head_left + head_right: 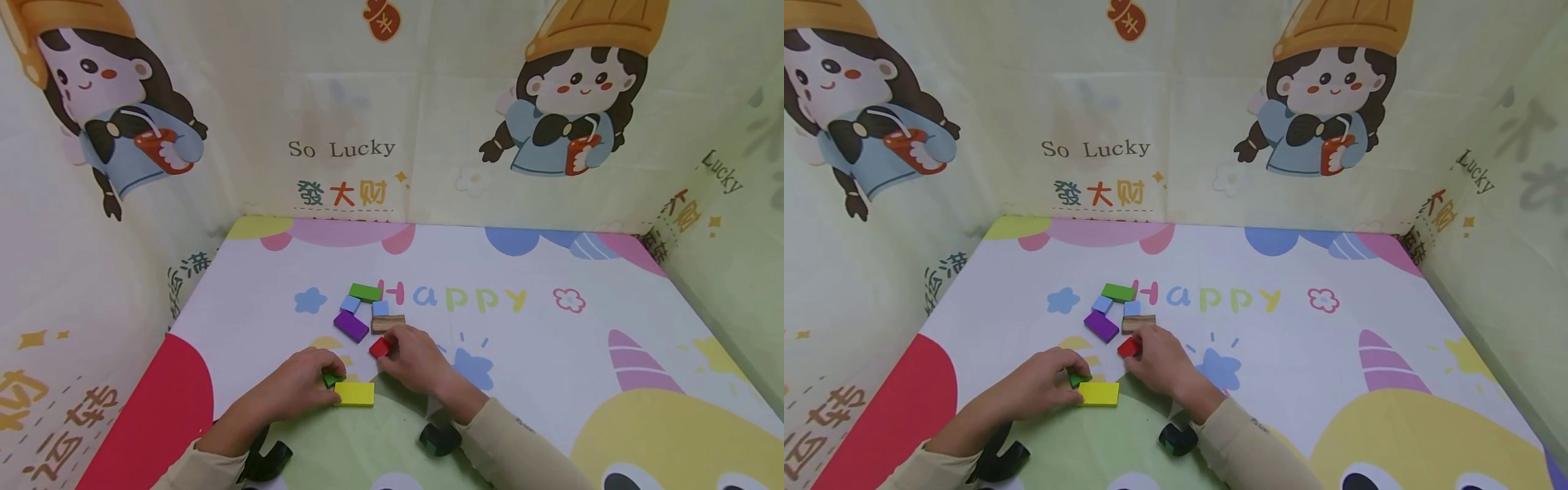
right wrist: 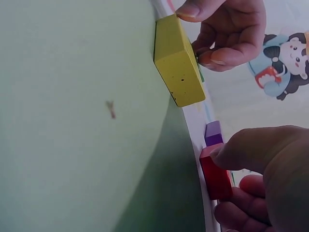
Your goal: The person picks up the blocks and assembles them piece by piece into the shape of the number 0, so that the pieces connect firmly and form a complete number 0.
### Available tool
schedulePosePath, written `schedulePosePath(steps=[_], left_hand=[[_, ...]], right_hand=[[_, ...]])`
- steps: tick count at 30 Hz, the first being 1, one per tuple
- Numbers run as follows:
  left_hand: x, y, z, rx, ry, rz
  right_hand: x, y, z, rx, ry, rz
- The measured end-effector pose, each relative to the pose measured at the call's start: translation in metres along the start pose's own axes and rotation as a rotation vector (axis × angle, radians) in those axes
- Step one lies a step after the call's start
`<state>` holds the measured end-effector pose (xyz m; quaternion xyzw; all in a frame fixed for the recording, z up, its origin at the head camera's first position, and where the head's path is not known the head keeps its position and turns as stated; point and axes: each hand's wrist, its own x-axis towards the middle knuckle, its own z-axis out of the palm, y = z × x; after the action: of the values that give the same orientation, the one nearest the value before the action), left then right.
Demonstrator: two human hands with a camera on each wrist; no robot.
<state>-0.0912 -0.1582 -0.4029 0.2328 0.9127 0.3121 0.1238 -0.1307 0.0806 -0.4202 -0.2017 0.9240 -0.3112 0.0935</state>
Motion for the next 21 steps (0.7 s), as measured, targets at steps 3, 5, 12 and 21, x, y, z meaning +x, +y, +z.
schedulePosePath(steps=[3,5,12,21], left_hand=[[0.000,0.000,0.000,-0.002,-0.001,0.002],[0.000,0.000,0.001,0.003,0.002,0.000],[0.000,0.002,0.002,0.013,0.009,-0.014],[0.000,0.003,0.002,0.011,0.009,-0.017]], right_hand=[[-0.003,0.000,-0.001,0.006,-0.005,0.002],[-0.005,-0.001,-0.002,0.004,-0.011,0.001],[-0.010,-0.003,-0.002,-0.009,-0.021,-0.027],[-0.017,-0.004,-0.001,-0.027,-0.030,-0.044]])
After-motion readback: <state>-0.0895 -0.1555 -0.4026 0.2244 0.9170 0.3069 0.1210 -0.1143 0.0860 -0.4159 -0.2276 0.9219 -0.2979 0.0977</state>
